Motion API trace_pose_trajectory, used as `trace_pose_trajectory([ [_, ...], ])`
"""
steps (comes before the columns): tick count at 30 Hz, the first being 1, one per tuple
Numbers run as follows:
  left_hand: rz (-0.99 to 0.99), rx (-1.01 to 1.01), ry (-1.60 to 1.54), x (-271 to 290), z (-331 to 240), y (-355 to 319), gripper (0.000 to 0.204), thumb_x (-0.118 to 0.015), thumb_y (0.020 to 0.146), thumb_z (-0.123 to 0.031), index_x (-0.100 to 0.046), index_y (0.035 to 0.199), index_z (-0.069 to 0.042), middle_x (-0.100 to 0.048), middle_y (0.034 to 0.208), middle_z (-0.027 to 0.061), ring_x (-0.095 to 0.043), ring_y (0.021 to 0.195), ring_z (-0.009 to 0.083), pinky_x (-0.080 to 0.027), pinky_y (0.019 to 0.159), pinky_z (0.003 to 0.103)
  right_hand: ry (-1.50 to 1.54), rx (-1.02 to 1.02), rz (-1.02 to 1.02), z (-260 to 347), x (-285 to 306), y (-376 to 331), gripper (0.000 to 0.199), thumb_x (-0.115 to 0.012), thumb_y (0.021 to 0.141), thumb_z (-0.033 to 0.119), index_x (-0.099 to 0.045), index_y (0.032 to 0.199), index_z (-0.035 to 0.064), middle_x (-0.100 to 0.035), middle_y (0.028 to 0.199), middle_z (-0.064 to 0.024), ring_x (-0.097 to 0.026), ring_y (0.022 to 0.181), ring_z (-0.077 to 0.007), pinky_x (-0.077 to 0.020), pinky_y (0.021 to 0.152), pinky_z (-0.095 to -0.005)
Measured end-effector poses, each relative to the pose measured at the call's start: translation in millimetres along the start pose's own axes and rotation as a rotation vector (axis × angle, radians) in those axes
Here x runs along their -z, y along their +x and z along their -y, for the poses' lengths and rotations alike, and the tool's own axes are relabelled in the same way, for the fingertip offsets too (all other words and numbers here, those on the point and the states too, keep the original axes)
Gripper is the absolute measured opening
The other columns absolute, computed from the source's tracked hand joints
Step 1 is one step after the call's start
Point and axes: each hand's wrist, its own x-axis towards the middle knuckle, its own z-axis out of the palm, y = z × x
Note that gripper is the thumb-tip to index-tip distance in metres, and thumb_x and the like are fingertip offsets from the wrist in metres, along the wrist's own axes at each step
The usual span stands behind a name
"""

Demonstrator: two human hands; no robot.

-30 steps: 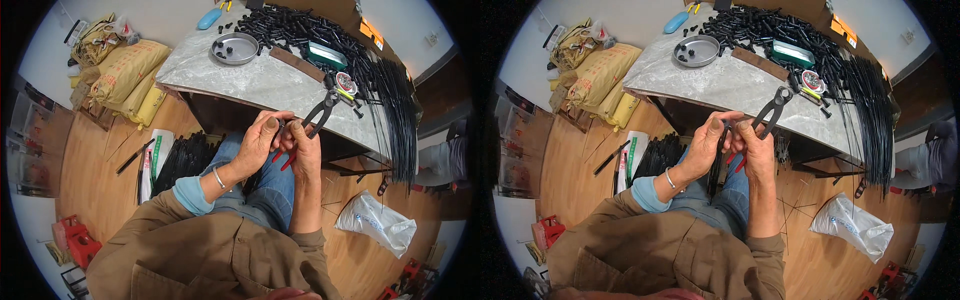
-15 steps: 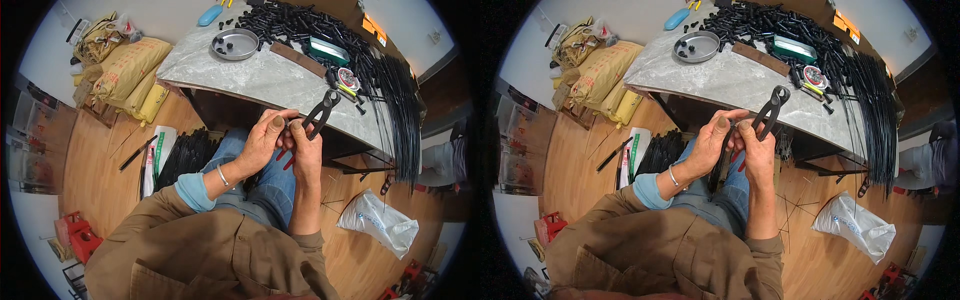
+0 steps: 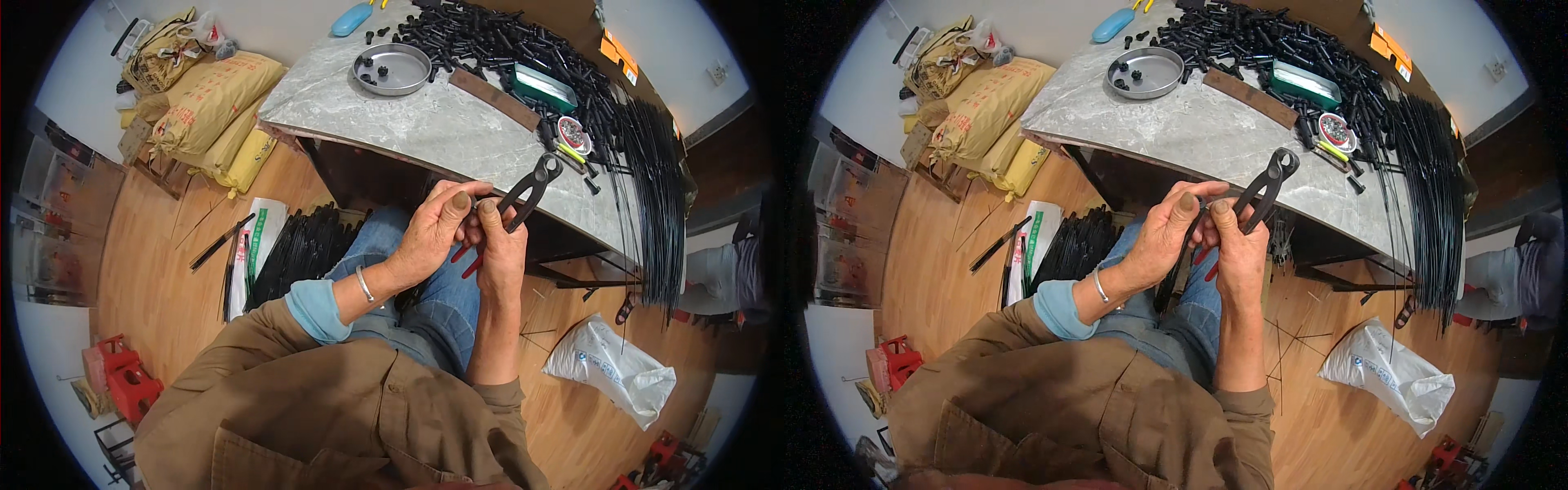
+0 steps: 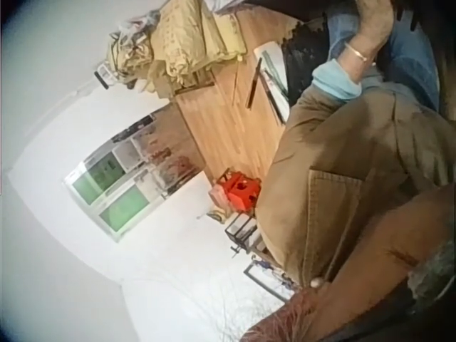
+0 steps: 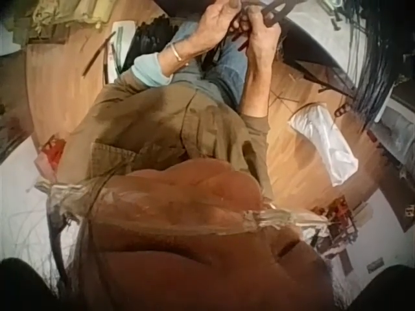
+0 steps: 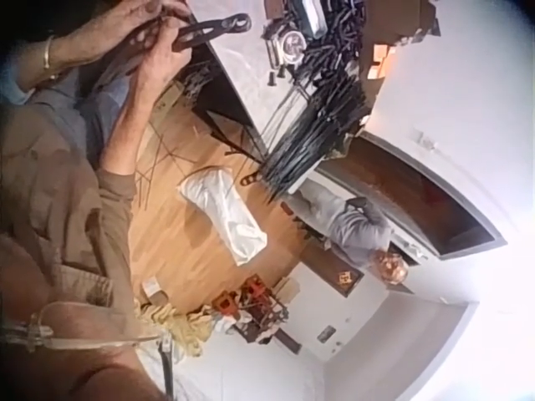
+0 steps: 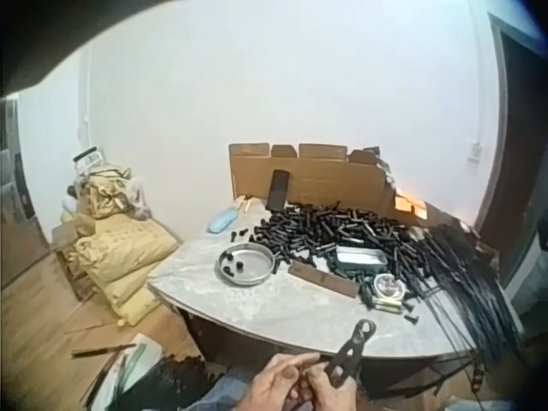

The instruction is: Assembling cable or hose components using plastic ties and pliers.

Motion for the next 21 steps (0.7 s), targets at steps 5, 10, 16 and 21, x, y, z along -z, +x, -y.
trace_pose_trajectory([
  [5, 0.011, -0.026, 0.014, 0, 0, 0, 0.060, -0.036, 0.099, -0.051, -0.056, 0.124, 0.000, -0.046, 0.100, 0.0016, -0.047, 0.074, 0.0046, -0.041, 0.065, 0.019, 0.026, 0.017, -0.004, -2, -1, -3, 0.024, -0.065, 0.090, 0.026, -0.057, 0.085, 0.0034, -0.054, 0.070, -0.0017, -0.047, 0.057, -0.0094, -0.0371, 0.051, -0.0232],
  [10, 0.023, -0.055, 0.032, 1, 6, 0, 0.058, -0.037, 0.099, -0.050, -0.056, 0.124, 0.000, -0.046, 0.099, 0.0014, -0.047, 0.074, 0.0042, -0.041, 0.065, 0.019, 0.036, 0.010, -0.029, -3, 2, -3, 0.024, -0.066, 0.090, 0.025, -0.058, 0.086, 0.0032, -0.054, 0.070, -0.0017, -0.046, 0.057, -0.0093, -0.0374, 0.051, -0.0229],
  [16, 0.014, -0.053, -0.006, -1, 9, 0, 0.054, -0.039, 0.099, -0.046, -0.056, 0.123, -0.001, -0.046, 0.098, 0.0009, -0.047, 0.073, 0.0044, -0.041, 0.065, 0.019, -0.008, 0.036, -0.050, -3, 0, -4, 0.023, -0.067, 0.089, 0.025, -0.059, 0.086, 0.0034, -0.054, 0.070, -0.0016, -0.046, 0.057, -0.0094, -0.0379, 0.052, -0.0229],
  [21, 0.030, -0.070, -0.033, -3, 13, 0, 0.052, -0.039, 0.099, -0.044, -0.056, 0.124, -0.002, -0.046, 0.098, 0.0005, -0.045, 0.073, 0.0048, -0.041, 0.065, 0.019, 0.018, 0.026, -0.034, -4, 5, -3, 0.024, -0.068, 0.088, 0.024, -0.059, 0.085, 0.0031, -0.053, 0.069, -0.0014, -0.046, 0.057, -0.0098, -0.0381, 0.053, -0.0232],
])
